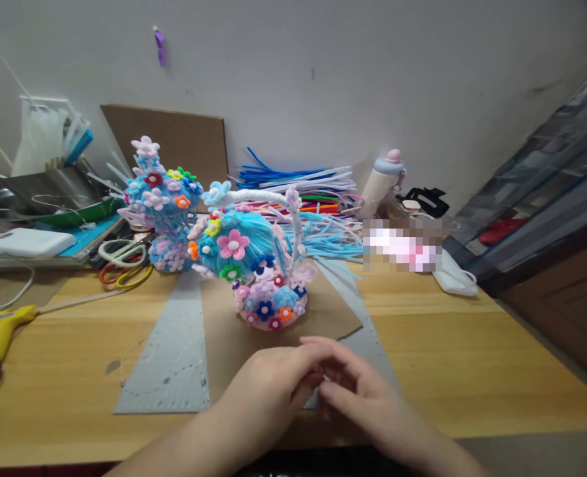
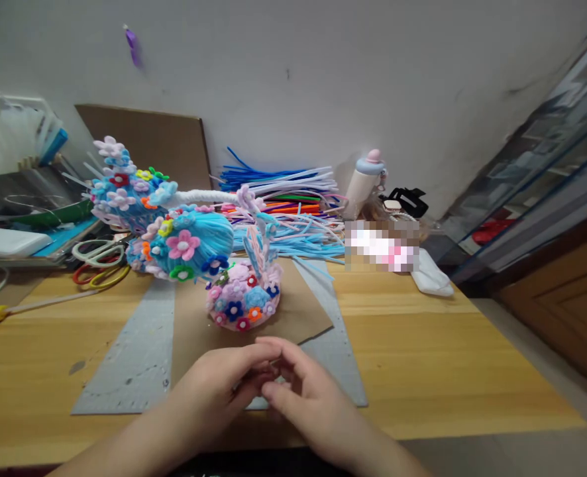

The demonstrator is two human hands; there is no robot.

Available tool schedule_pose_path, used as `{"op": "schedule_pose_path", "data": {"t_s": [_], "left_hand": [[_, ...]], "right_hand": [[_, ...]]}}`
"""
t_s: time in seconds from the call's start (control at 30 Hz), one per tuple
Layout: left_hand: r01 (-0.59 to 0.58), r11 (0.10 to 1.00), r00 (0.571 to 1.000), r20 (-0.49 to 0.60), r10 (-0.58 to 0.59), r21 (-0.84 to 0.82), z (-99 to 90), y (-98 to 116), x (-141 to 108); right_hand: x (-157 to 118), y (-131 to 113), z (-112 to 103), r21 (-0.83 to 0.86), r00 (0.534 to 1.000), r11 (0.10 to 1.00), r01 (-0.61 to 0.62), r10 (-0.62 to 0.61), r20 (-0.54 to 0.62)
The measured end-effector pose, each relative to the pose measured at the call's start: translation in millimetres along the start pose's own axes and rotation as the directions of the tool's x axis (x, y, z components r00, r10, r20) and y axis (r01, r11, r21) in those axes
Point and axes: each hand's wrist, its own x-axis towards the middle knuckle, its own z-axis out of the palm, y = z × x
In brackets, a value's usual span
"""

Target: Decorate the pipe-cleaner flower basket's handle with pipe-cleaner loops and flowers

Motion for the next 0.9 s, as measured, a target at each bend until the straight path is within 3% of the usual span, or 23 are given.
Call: {"op": "schedule_pose_path", "data": {"t_s": [0.1, 0.23, 0.33, 0.47, 0.53, 0.6, 0.7, 0.77, 0.83, 0.9], "left_hand": [[0.029, 1.0, 0.998, -0.051, -0.03, -0.007, -1.2, 2, 2], [0.022, 1.0, 0.984, -0.175, -0.022, -0.001, -8.3, 0, -1], [-0.018, 0.998, 0.972, -0.234, 0.004, -0.062, -12.2, -2, -2], [-0.095, 0.989, 0.969, -0.24, 0.066, -0.11, -9.4, -5, -2], [-0.117, 0.988, 0.97, -0.226, 0.091, -0.106, -5.1, -6, -3], [-0.088, 0.988, 0.974, -0.217, 0.059, -0.124, -1.1, -9, -6], [0.066, 0.967, 0.958, -0.256, -0.131, -0.247, -1.2, -20, -14], [0.214, 0.9, 0.869, -0.347, -0.352, -0.379, -7.0, -32, -21], [0.317, 0.771, 0.682, -0.432, -0.59, -0.553, -16.1, -45, -25], [0.305, 0.593, 0.488, -0.413, -0.769, -0.745, -25.4, -53, -25]], "right_hand": [[10, 10, 15, 0.019, 1.0, 1.0, 0.023, -0.023, 0.013], [13, 25, 12, 0.182, 0.999, 0.982, -0.042, 0.046, -0.017], [13, 23, 9, 0.195, 0.997, 0.98, -0.034, 0.046, -0.054], [13, 12, 9, 0.085, 0.999, 0.996, 0.016, -0.013, -0.029], [13, 11, 11, 0.139, 0.999, 0.99, -0.032, 0.03, 0.022], [12, 13, 12, 0.207, 0.994, 0.973, -0.098, 0.086, 0.066], [17, 13, 3, 0.176, 0.992, 0.977, -0.12, 0.111, 0.059], [29, 5, -12, 0.172, 0.991, 0.976, -0.133, 0.136, -0.003], [48, -7, -34, 0.231, 0.974, 0.966, -0.117, 0.158, -0.165], [73, -18, -57, 0.294, 0.916, 0.956, -0.021, 0.136, -0.377]]}}
